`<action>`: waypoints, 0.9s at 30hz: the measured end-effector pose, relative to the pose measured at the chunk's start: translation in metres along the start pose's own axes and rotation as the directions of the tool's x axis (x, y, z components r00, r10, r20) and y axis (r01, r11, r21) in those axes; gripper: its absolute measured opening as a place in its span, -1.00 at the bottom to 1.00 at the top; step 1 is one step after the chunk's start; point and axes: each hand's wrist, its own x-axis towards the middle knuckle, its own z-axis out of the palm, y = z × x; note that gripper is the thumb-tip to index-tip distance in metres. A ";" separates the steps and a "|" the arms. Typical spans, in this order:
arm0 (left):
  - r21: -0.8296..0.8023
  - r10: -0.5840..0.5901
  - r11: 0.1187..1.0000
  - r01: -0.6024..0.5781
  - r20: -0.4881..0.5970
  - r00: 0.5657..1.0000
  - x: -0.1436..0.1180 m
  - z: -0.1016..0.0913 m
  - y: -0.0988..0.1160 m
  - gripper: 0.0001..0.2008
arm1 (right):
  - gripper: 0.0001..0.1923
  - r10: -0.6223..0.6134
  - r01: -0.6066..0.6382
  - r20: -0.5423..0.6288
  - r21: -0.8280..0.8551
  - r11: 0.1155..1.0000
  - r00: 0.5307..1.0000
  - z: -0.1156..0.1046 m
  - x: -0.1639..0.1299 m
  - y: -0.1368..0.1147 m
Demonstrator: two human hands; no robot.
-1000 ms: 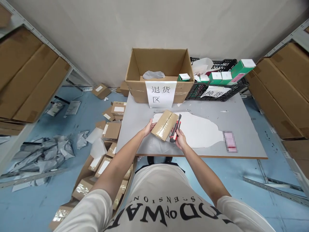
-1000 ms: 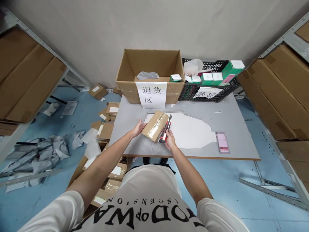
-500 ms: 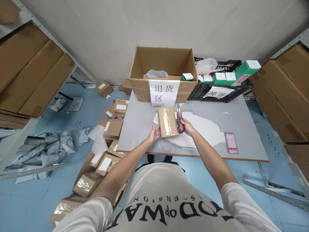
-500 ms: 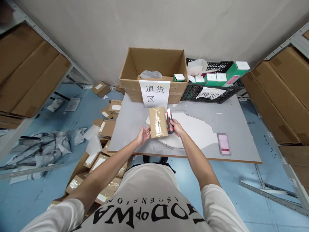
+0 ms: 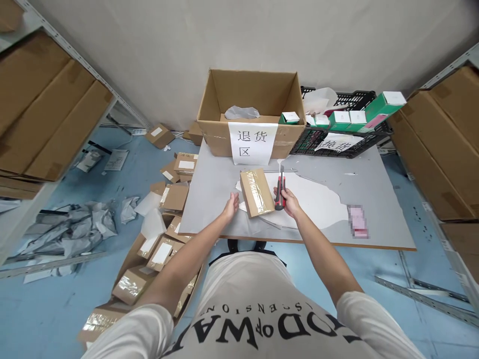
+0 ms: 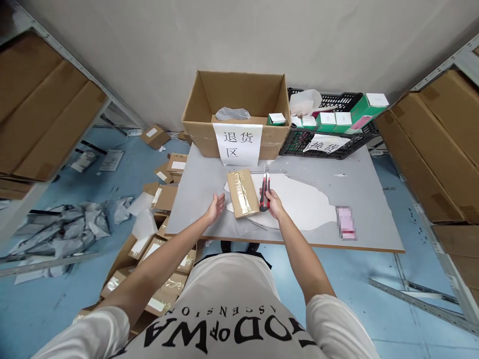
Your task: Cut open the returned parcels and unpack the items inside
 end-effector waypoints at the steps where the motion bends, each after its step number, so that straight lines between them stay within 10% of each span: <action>1: 0.038 0.023 0.999 -0.022 -0.009 1.000 0.008 -0.002 0.011 -0.33 | -0.86 -0.046 0.048 -0.059 0.028 0.998 0.997 -0.004 -0.008 0.007; 9: 0.259 0.062 0.963 -0.080 0.077 0.995 0.077 0.008 0.097 -0.35 | -0.78 0.063 0.001 -0.222 0.276 0.961 0.973 -0.017 -0.078 0.068; 27: 0.282 0.090 0.955 -0.095 0.032 0.995 0.053 -0.010 0.085 -0.30 | -0.85 0.088 -0.042 -0.136 0.309 0.950 0.987 -0.011 -0.048 0.017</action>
